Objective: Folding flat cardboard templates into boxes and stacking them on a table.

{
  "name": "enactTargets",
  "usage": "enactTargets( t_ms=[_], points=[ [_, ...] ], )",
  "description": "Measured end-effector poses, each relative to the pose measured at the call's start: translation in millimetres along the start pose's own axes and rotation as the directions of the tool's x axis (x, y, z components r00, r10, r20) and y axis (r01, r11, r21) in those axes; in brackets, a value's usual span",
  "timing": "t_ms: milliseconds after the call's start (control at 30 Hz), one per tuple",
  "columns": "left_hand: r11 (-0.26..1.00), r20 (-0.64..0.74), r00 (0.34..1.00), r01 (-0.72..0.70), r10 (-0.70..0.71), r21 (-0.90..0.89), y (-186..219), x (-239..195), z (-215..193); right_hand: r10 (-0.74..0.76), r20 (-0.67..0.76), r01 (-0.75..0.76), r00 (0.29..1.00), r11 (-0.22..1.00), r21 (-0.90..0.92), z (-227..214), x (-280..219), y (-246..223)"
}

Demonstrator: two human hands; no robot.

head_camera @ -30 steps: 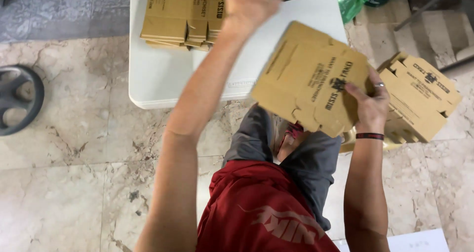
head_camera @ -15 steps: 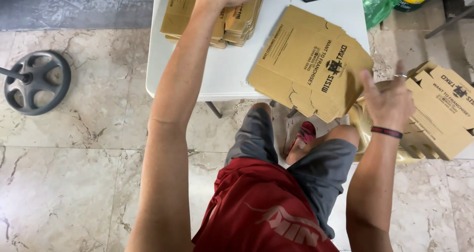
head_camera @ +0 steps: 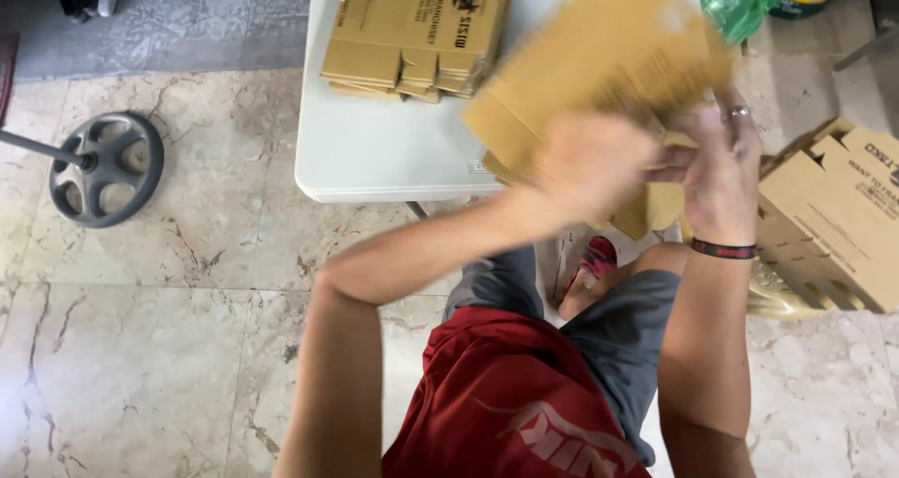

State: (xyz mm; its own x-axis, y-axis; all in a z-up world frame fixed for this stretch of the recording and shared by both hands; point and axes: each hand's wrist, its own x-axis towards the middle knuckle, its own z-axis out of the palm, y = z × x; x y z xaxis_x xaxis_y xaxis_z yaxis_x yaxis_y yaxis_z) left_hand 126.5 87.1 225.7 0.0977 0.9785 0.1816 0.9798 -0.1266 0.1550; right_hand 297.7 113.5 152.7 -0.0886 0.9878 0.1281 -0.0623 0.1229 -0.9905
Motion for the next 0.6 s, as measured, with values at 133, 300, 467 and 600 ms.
enactTargets(
  t_ms=[133,300,467,600],
  points=[
    [0.882,0.395,0.834,-0.207,0.385,-0.423,9,0,44,-0.015,-0.195,-0.091,0.981,0.848,-0.523,-41,33,67],
    [0.964,0.008,0.991,0.131,-0.133,-0.231,-130,61,8,-0.055,-0.147,-0.121,0.988,0.327,-0.937,-46,34,51],
    [0.855,0.072,0.861,0.509,-0.503,-0.098,-292,102,15,-0.264,-0.092,-0.035,0.960,0.215,-0.976,-49,13,38],
    [0.694,0.317,0.640,0.714,-0.700,0.092,-354,132,48,-0.524,0.069,0.209,0.849,0.214,-0.954,-35,-9,41]
  ],
)
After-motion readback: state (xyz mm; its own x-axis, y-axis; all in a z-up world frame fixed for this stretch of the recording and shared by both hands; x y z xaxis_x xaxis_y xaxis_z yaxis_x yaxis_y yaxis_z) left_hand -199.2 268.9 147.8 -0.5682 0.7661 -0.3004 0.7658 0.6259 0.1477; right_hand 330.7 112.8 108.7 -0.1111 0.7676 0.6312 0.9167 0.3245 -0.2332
